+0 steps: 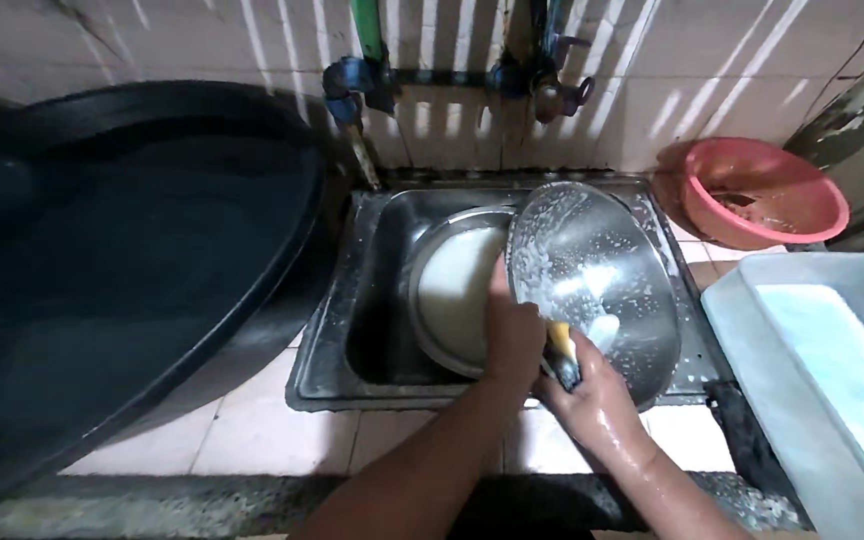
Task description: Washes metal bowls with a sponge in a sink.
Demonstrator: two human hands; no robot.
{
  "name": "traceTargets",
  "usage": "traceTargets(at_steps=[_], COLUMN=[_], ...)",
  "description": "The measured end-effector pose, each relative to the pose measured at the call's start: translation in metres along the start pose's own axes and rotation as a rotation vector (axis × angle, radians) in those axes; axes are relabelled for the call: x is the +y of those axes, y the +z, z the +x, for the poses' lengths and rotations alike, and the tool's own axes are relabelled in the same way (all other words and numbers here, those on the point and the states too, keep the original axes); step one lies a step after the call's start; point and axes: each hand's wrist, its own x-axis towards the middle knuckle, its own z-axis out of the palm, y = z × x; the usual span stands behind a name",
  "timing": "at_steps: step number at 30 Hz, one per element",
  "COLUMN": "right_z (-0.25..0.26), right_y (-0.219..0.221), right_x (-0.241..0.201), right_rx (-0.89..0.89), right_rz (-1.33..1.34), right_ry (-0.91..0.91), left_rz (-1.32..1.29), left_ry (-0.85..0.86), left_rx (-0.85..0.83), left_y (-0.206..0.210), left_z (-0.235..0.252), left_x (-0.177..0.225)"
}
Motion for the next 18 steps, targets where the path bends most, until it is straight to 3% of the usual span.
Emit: traceTargets(at_steps=[2,6,10,12,15,17,18], right_z=[-0.013,0.019,0.081,0.079,0.055,0.045,0.046], right_y=[0.001,-0.049,-0.071,-0.052,-0.014,0.003,0.006], right_x=[0.055,0.141,0.158,0.137,0.068,0.044,0.046], right_rx=[0.051,-0.062,-0.055,-0.170,-0.416,-0.469,-0.482], right_rz=[0.017,-0.451,-0.726,-0.733,-0.317,0.098,0.180], right_ry=[-0.152,-0.184,-0.223,-0.079,0.181,0.223,0.207], left_rz=[0.004,-0.044,-0.082,-0.111,-0.124,-0.066,-0.016], left_ry=[0.004,0.125,0.140,0.123,0.061,0.030,0.018], left_rx=[-0.035,-0.099,-0.130,-0.116,-0.112,-0.119,-0.116], left_y=[-0.007,-0.013,-0.011,-0.012,-0.009,-0.012,-0.014], left_z=[0.009,0.037,0.051,0.052,0.054,0.052,0.051], left_x=[0.004,0.007,0.006,0.006,0.008,0.010,0.010])
